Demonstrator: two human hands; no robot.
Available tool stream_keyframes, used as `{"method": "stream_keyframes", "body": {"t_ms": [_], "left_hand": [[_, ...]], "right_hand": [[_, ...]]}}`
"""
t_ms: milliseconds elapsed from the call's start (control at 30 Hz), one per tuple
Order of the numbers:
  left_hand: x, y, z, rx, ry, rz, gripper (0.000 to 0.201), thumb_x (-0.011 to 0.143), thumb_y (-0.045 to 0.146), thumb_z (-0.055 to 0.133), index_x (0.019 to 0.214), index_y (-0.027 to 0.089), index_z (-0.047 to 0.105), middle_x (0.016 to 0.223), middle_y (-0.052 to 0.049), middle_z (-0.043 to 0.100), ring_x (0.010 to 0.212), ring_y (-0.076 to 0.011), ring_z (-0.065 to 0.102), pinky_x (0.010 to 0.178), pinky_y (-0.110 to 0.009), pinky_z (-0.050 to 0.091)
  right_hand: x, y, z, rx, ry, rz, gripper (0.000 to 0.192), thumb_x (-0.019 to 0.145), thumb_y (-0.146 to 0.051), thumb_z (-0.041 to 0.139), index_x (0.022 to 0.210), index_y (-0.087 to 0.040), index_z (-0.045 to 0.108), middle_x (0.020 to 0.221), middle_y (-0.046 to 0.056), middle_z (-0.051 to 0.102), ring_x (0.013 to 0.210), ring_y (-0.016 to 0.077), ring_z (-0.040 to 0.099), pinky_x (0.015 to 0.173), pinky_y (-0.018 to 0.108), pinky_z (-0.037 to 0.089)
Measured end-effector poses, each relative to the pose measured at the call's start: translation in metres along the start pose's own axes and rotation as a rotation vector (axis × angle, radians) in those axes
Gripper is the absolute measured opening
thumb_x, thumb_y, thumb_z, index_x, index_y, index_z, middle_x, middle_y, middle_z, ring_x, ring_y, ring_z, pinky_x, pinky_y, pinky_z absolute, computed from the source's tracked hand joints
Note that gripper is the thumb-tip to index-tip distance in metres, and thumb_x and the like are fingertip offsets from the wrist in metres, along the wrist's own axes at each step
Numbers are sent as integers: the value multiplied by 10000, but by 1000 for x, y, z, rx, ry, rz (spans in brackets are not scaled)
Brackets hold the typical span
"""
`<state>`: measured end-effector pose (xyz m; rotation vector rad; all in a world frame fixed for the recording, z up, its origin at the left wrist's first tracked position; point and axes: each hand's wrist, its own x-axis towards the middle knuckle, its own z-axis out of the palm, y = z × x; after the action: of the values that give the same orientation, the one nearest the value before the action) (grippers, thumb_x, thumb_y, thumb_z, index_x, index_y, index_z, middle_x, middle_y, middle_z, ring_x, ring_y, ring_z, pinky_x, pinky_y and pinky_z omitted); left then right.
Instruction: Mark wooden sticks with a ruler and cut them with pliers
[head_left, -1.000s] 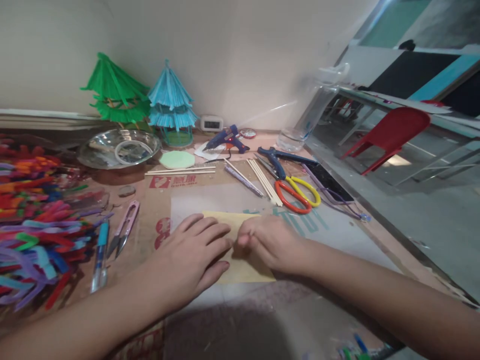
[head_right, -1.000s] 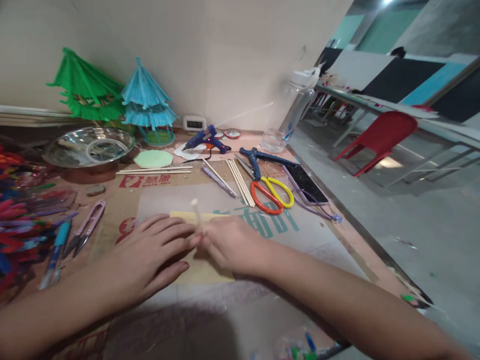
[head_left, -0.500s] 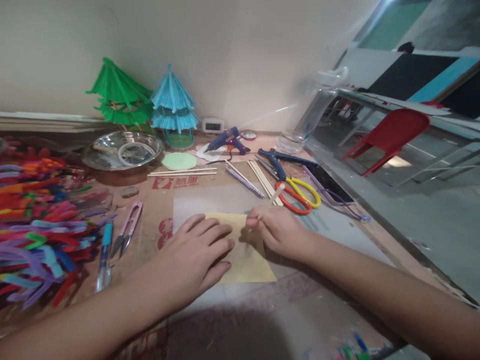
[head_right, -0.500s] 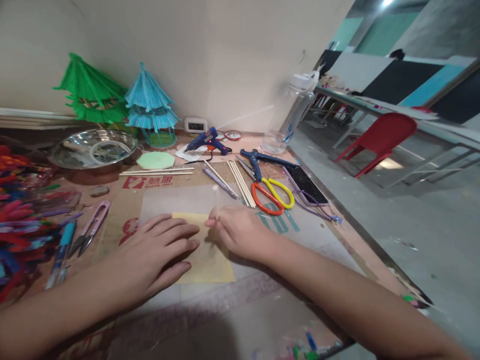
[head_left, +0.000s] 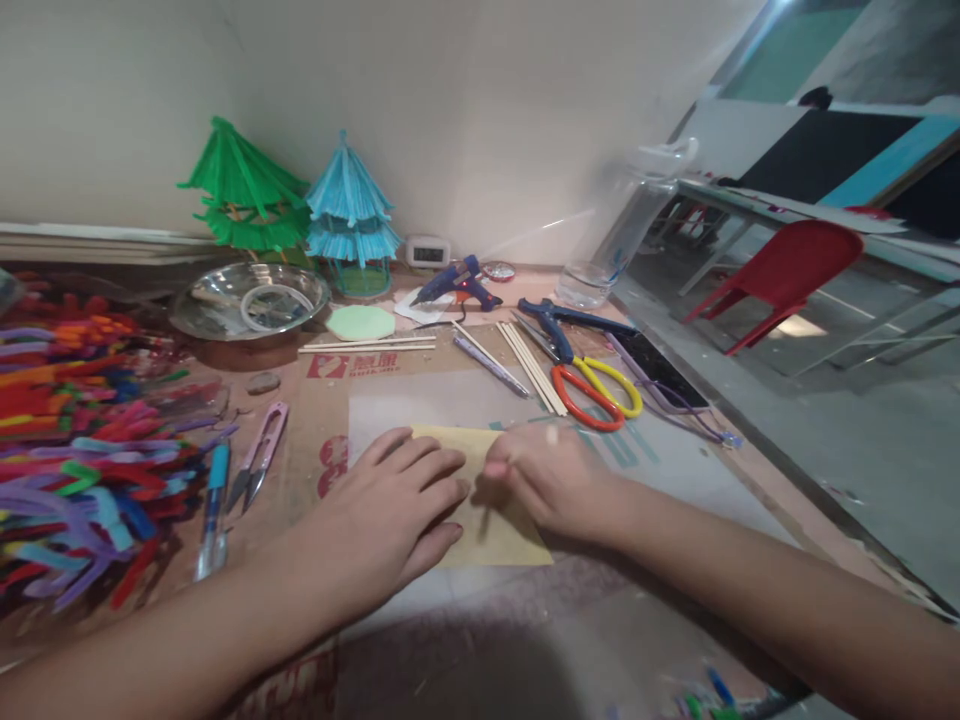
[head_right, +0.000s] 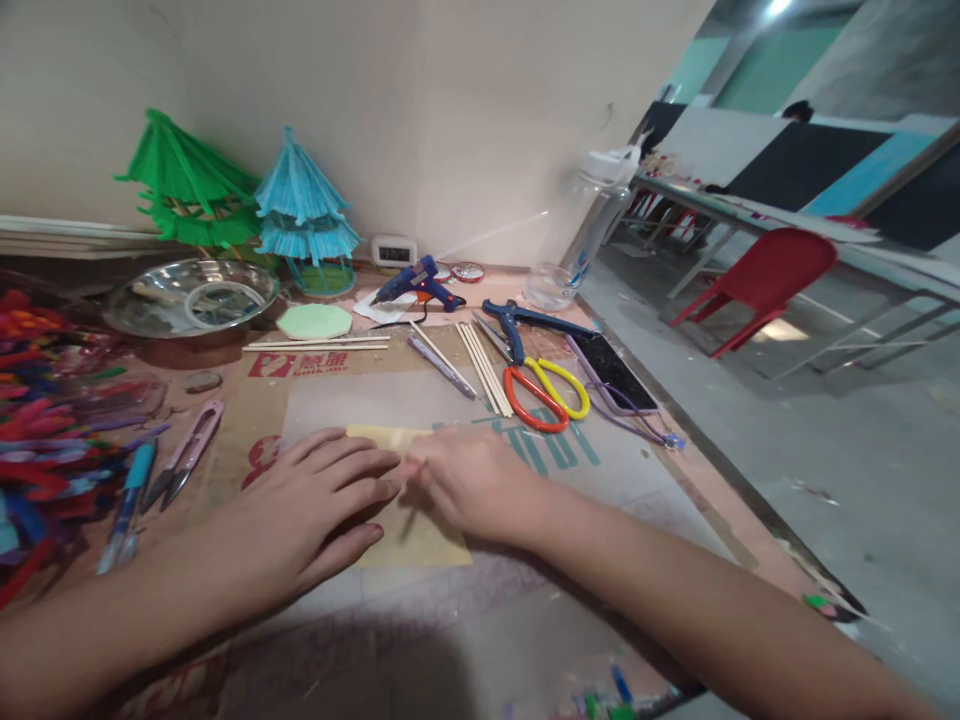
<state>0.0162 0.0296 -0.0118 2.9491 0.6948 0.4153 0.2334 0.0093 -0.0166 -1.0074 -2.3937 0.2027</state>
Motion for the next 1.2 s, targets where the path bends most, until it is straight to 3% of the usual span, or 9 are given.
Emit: {"method": "stream_keyframes", "body": {"t_ms": [300, 433, 533, 633, 733, 833, 933, 1067, 1200], "left_hand": [[-1, 0, -1, 13, -7, 5, 227, 927, 306, 491, 1039, 208, 662, 1152, -60, 678, 1098, -234, 582, 1048, -461, 369], [-1, 0, -1, 5, -14, 1, 240, 916, 307, 512, 1086, 209, 651, 1172, -65, 672, 1113, -238, 575, 1049, -466, 366], [-2, 0, 0, 4, -14, 4, 228, 923, 300, 500, 1067, 211, 653, 1175, -64, 672, 1113, -234, 575, 1045, -462, 370], [-3, 0, 0, 15, -14, 2, 227, 923, 314, 501, 1063, 213, 648, 1187, -63, 665, 1120, -242, 570, 1045, -476, 367], [-3, 0, 0, 9, -18, -3, 226, 935, 312, 478, 1048, 221, 651, 1174, -51, 667, 1116, -230, 568, 1048, -465, 365], [-2, 0, 0, 9, -17, -11, 236, 929, 315, 493, 1088, 227, 644, 1191, -48, 663, 1130, -228, 562, 1059, -463, 356], [-2, 0, 0, 11, -13, -6, 227, 930, 305, 492, 1064, 220, 654, 1184, -50, 670, 1127, -222, 564, 1059, -450, 356], [-2, 0, -1, 11, -27, -9, 243, 926, 305, 497, 1104, 221, 640, 1187, -53, 666, 1124, -227, 566, 1059, -460, 351], [-2, 1, -3, 6, -34, -11, 219, 921, 303, 501, 1050, 215, 654, 1164, -56, 672, 1108, -234, 572, 1042, -463, 368]], "right_hand": [[1, 1, 0, 38, -32, -62, 326, 956, -217, 296, 784, -188, 571, 695, 55, 663, 627, 164, 599, 622, 268, 441], [0, 2, 1, -10, 34, 18, 305, 949, -201, 319, 792, -175, 579, 681, 60, 657, 623, 174, 594, 615, 274, 435], [0, 1, 1, 44, -19, -53, 333, 959, -214, 308, 780, -181, 587, 699, 50, 662, 636, 161, 600, 632, 262, 442], [0, 0, 1, -35, 68, 8, 343, 967, -227, 303, 777, -178, 585, 663, 50, 651, 599, 161, 584, 597, 261, 428], [0, 0, 1, 29, -10, -84, 377, 972, -253, 280, 753, -181, 578, 677, 56, 659, 617, 155, 591, 610, 257, 439], [0, 0, 0, -40, 26, 27, 391, 973, -240, 271, 767, -171, 596, 660, 58, 654, 597, 160, 584, 589, 263, 427], [0, -1, 0, 40, -45, -41, 381, 970, -258, 291, 773, -179, 607, 690, 49, 661, 632, 154, 595, 616, 255, 435], [-1, 0, 0, -7, -12, 42, 366, 975, -245, 289, 791, -180, 598, 691, 44, 658, 638, 155, 592, 634, 259, 439], [-2, 2, -1, -14, -17, -4, 381, 983, -263, 276, 799, -177, 598, 707, 64, 662, 650, 165, 594, 649, 274, 441]]}}
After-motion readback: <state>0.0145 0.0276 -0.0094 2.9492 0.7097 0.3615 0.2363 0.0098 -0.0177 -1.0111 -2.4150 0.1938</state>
